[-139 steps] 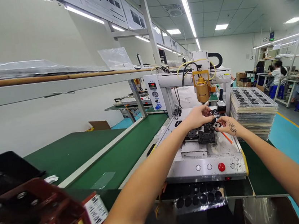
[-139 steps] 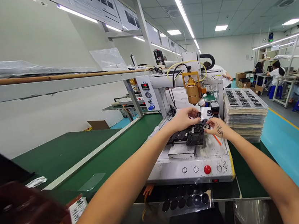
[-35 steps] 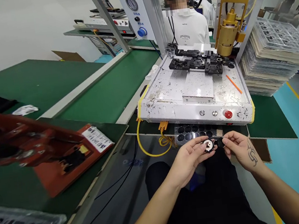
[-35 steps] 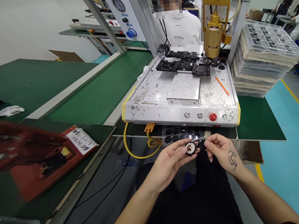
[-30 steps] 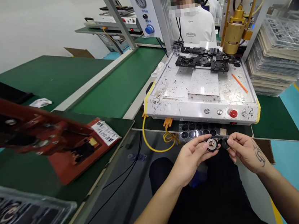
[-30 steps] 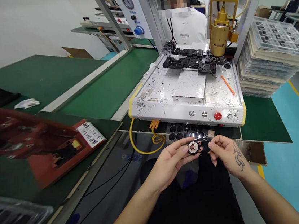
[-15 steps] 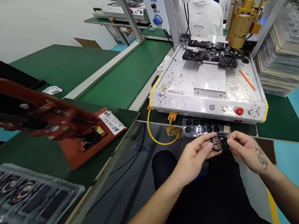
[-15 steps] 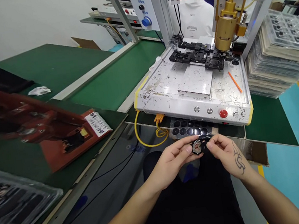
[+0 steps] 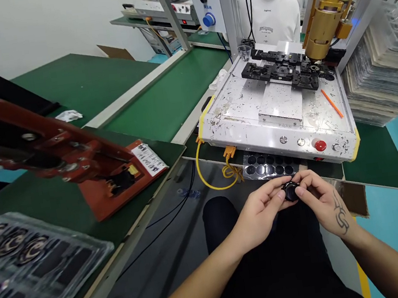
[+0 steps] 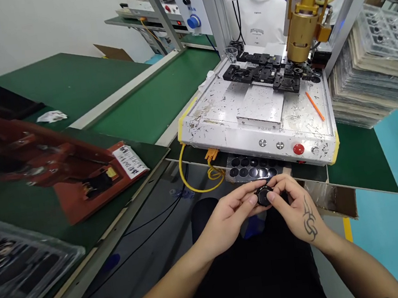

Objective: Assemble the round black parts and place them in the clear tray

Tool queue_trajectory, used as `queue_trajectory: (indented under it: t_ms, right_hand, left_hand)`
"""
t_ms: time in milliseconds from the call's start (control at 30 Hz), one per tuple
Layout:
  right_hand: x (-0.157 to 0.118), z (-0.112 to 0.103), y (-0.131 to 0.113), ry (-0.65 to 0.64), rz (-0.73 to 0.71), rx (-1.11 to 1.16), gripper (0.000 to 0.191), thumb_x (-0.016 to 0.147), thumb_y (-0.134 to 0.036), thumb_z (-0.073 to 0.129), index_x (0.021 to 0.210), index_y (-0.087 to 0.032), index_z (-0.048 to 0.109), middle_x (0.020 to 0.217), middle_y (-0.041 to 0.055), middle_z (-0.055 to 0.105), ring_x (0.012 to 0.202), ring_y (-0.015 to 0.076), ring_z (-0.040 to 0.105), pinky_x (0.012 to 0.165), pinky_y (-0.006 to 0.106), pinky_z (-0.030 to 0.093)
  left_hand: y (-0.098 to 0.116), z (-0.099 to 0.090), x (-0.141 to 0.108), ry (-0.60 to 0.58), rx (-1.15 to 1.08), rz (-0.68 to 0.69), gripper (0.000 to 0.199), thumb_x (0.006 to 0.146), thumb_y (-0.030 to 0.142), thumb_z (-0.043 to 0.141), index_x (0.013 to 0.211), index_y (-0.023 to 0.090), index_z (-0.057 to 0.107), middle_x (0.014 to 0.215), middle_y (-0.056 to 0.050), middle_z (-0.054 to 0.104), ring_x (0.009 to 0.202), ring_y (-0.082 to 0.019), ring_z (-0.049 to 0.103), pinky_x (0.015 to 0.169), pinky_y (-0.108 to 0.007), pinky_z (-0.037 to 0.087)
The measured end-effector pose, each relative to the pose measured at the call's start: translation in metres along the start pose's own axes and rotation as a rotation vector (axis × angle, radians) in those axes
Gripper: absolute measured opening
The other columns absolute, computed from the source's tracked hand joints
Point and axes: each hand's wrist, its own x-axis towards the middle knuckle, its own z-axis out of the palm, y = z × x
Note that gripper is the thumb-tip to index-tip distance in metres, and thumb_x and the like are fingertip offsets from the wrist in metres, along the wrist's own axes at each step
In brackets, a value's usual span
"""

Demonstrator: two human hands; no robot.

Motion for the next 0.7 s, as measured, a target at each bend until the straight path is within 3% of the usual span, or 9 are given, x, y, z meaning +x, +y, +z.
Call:
queue_trajectory:
  t_ms: [433, 700]
  right_hand:
    - [-0.0034, 0.0021, 0.0027, 0.031, -0.015, -0.006, 0.024, 0.104, -0.039, 0.066, 0.086, -0.024, 0.063, 0.116, 0.0085, 0.068, 0.109, 0.0267, 0.065, 0.097, 0.041, 0.051]
    - [-0.0075, 0.0071, 0.0039, 0.071, -0.069, -0.073, 0.023, 0.104, -0.035, 0.066, 0.084, -0.025, 0.062, 0.113, 0.0086, 0.068, 0.107, 0.0275, 0.066, 0.095, 0.043, 0.054]
  left_hand:
    - [-0.0018, 0.0062, -0.0023, 0.007, 0.046, 0.014, 0.043, 0.099, 0.044, 0.076, 0.136, 0.021, 0.074, 0.146, -0.012, 0.071, 0.131, -0.034, 0.070, 0.109, -0.048, 0.063]
    - [-0.0084, 0.0066, -0.0056, 0.021, 0.194, 0.059, 0.039, 0.102, 0.034, 0.071, 0.138, 0.019, 0.071, 0.127, -0.011, 0.080, 0.118, -0.029, 0.078, 0.106, -0.042, 0.064]
